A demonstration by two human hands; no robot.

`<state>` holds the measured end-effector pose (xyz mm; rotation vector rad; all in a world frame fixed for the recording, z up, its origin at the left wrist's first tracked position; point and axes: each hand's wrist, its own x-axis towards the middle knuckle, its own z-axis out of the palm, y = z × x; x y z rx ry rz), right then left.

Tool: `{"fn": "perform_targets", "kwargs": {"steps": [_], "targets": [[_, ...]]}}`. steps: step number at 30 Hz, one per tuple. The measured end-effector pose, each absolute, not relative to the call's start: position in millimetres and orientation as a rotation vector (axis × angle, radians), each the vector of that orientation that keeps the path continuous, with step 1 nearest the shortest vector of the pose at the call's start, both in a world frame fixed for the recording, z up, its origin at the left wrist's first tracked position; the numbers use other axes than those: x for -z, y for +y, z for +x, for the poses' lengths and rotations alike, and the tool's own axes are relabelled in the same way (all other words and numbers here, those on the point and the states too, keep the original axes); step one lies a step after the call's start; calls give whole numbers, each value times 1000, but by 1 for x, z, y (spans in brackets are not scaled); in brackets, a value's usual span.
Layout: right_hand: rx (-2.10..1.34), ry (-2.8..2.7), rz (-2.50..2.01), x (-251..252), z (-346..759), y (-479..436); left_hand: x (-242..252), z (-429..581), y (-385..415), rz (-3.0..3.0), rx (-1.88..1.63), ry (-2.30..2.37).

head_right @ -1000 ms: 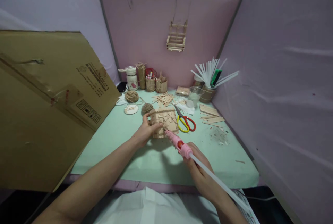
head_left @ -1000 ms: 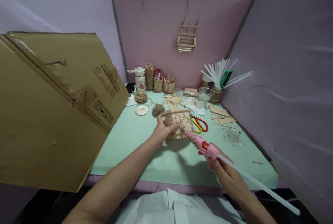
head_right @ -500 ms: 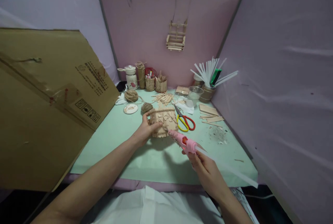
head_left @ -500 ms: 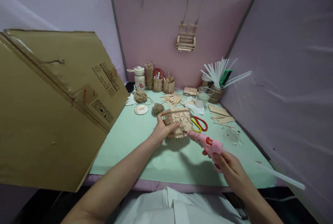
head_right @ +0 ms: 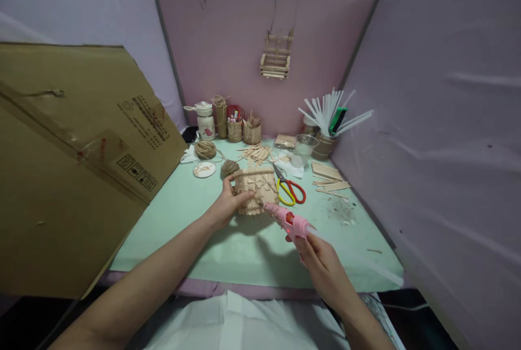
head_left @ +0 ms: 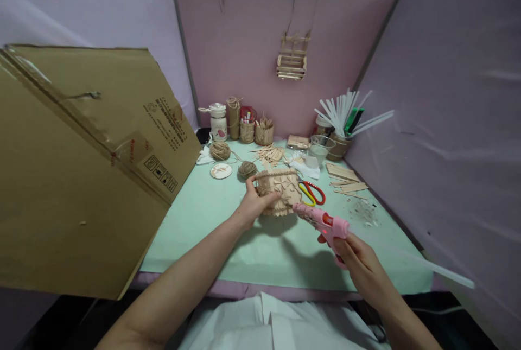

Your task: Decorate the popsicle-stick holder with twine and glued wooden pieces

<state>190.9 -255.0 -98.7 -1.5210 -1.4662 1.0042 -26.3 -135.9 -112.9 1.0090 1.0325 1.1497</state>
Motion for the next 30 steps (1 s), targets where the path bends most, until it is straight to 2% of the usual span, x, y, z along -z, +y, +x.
{"fn": "perform_targets", "kwargs": {"steps": [25,30], "targets": [[-926,-1504,-1536,97,192,-255,117,-27,-133,992,-1147,1051],[-807,-1604,-1532,94,193,-257,117,-27,-134,1011,-1153,1046]]}}
